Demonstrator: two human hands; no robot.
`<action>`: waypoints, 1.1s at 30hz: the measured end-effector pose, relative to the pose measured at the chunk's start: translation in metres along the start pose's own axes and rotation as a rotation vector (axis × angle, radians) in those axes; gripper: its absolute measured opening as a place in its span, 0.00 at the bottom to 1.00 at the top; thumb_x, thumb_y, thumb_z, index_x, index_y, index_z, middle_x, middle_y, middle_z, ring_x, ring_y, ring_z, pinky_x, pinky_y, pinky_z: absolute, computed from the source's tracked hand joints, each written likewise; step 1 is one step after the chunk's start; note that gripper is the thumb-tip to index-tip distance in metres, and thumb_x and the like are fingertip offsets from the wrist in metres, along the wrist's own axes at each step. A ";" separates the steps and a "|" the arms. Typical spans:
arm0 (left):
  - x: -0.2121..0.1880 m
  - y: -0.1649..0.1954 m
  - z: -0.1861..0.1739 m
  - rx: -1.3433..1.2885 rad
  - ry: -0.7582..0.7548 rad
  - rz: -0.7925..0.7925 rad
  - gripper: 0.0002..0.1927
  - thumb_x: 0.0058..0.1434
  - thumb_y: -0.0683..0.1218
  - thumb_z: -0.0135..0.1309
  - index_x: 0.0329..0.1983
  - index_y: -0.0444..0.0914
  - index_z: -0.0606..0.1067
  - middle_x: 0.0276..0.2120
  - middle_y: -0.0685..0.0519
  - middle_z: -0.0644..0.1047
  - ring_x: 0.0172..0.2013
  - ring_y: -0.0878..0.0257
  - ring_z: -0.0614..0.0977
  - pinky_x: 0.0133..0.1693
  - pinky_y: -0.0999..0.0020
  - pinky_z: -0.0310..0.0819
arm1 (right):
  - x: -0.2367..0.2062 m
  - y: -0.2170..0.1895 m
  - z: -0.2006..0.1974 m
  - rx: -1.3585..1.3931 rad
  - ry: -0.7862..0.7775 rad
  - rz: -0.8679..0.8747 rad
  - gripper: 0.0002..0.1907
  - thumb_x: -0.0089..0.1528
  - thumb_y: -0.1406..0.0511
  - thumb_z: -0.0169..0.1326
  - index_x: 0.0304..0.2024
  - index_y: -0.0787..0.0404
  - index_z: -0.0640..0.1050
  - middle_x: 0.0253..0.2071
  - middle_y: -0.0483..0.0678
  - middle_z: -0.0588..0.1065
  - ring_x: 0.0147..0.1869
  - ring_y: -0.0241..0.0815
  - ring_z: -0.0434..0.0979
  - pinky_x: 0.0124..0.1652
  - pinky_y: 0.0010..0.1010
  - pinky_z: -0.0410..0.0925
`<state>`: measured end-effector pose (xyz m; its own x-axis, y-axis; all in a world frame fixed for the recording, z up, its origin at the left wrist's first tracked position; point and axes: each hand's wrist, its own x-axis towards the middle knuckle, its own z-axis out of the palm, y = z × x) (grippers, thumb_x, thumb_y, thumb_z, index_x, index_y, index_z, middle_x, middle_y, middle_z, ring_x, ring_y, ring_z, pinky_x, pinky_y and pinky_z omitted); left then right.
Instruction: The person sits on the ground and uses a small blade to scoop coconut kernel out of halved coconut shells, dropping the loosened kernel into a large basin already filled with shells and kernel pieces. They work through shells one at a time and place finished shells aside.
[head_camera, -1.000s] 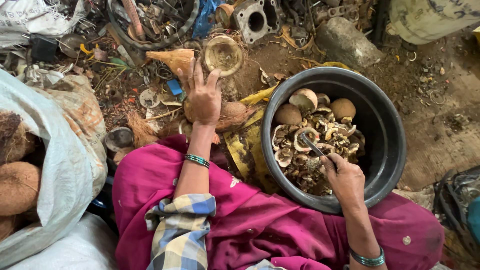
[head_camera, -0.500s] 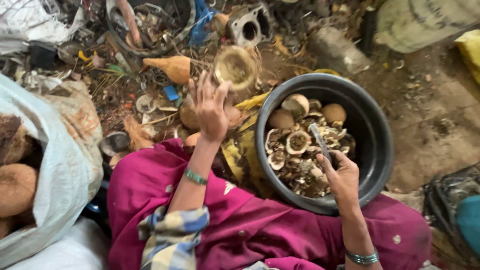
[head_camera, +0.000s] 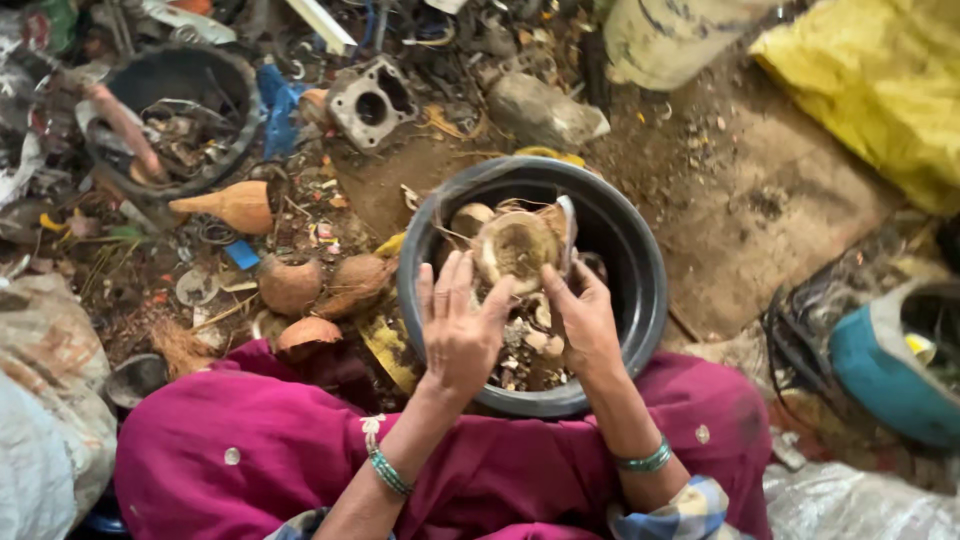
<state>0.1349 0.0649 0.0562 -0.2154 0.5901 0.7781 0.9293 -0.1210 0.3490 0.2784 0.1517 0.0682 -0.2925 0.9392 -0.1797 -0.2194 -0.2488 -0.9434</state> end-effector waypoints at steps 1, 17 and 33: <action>-0.001 0.007 0.001 -0.043 -0.032 0.005 0.19 0.62 0.48 0.64 0.57 0.46 0.78 0.61 0.35 0.72 0.65 0.43 0.72 0.70 0.40 0.56 | 0.000 0.000 -0.005 0.001 0.051 -0.013 0.15 0.65 0.66 0.57 0.53 0.67 0.77 0.37 0.39 0.80 0.33 0.24 0.77 0.32 0.18 0.70; 0.028 -0.011 0.067 -2.029 -0.184 -1.306 0.42 0.67 0.72 0.45 0.64 0.32 0.69 0.56 0.43 0.77 0.56 0.52 0.79 0.58 0.54 0.76 | 0.013 0.010 -0.040 -0.127 -0.002 -0.098 0.13 0.64 0.66 0.63 0.49 0.67 0.81 0.36 0.40 0.78 0.35 0.25 0.73 0.35 0.19 0.68; -0.006 -0.051 0.057 -2.018 0.069 -1.471 0.22 0.67 0.55 0.53 0.54 0.33 0.77 0.46 0.44 0.82 0.46 0.53 0.85 0.51 0.56 0.81 | -0.025 -0.058 -0.027 -0.963 -0.028 -0.192 0.15 0.66 0.61 0.56 0.55 0.57 0.80 0.33 0.49 0.83 0.35 0.34 0.81 0.36 0.29 0.72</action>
<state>0.1059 0.1136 0.0041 -0.1941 0.9388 -0.2847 -0.9639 -0.1286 0.2332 0.3233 0.1490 0.1196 -0.3557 0.9346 -0.0046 0.5836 0.2183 -0.7821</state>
